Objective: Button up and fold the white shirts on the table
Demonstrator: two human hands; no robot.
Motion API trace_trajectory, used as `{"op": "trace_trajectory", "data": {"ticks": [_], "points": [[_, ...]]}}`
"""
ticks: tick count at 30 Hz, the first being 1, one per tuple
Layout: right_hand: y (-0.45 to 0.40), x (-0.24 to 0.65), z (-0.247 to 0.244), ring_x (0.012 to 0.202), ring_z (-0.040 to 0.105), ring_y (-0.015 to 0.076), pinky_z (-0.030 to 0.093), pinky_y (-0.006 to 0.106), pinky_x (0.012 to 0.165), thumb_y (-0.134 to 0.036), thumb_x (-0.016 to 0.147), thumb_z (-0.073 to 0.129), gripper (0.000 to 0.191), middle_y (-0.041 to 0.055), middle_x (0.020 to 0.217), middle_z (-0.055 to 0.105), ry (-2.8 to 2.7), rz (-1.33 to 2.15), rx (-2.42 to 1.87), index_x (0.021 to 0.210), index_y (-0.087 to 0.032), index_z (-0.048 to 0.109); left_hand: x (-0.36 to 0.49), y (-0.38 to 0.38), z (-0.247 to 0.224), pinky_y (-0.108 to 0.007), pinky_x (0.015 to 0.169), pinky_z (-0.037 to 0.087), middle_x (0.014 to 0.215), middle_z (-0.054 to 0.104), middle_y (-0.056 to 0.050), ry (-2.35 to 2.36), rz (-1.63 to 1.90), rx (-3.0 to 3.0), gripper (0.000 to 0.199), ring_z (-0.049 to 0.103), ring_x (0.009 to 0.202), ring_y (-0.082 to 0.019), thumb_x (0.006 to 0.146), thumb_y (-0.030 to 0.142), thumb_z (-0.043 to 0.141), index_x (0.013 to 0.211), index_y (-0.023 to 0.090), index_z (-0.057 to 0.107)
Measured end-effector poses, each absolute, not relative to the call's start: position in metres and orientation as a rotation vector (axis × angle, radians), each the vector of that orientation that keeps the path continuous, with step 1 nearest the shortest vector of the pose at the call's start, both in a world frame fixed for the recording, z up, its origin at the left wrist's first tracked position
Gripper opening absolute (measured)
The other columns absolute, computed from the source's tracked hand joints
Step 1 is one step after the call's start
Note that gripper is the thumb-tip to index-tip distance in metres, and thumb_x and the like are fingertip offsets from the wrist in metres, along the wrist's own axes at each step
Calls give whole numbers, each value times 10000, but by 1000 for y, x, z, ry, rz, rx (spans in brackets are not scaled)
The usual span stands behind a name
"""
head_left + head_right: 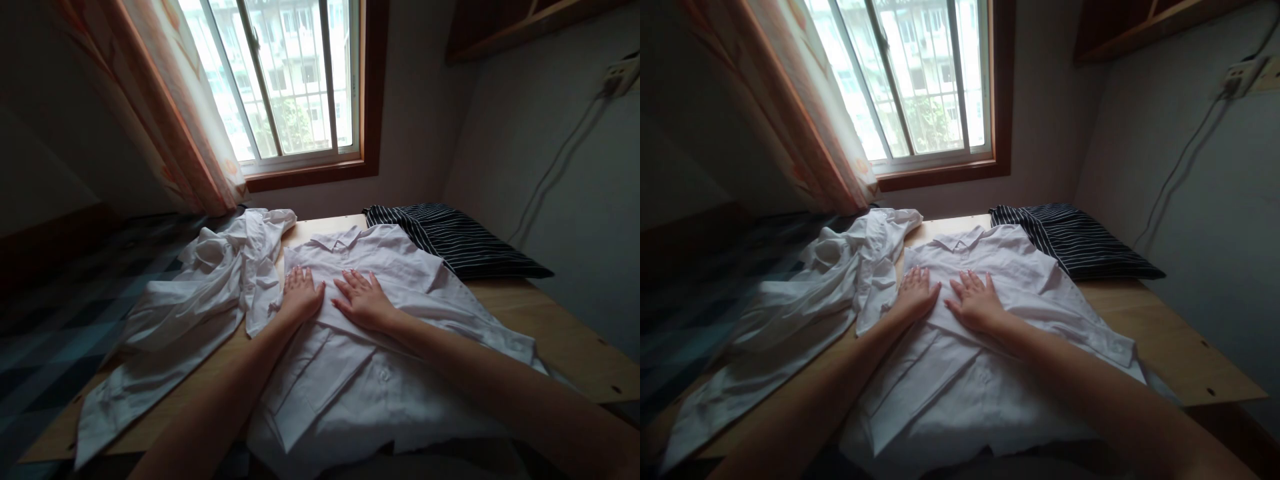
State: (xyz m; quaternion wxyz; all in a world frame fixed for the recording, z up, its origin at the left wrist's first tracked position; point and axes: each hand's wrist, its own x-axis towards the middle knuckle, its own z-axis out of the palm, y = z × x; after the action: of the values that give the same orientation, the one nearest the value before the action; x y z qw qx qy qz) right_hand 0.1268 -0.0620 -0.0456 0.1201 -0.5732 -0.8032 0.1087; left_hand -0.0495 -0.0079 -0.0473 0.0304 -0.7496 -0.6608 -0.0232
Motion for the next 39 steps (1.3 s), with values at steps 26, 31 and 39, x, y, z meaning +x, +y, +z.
{"op": "trace_trajectory", "data": {"ticks": [26,31,39], "points": [[-76,150,-44,1527,215,268,111,457,1246,-580,1008,318,658,92,1647,258,-2357,281,-1676,1551,-218,402,-58,76,-32,-432,1247,159,1644,226,-196,-2320,-162,-2095,808,185,1538,-284,955,532,227,1561,-1,266],[-93,178,-53,1516,249,273,146,468,1242,-580,1015,300,651,106,1632,299,-2346,223,-1675,1540,-214,424,-59,78,-33,-435,1242,174,1638,234,-209,-2336,-189,-2083,831,202,1533,-296,948,544,252,1554,-26,261],[-136,224,-69,1503,281,296,217,509,1226,-590,1007,305,651,125,1608,357,-2244,55,-1762,1511,-211,470,-59,78,-33,-431,1245,166,1637,234,-216,-2334,-214,-2074,848,205,1531,-301,943,556,256,1550,-37,260]]}}
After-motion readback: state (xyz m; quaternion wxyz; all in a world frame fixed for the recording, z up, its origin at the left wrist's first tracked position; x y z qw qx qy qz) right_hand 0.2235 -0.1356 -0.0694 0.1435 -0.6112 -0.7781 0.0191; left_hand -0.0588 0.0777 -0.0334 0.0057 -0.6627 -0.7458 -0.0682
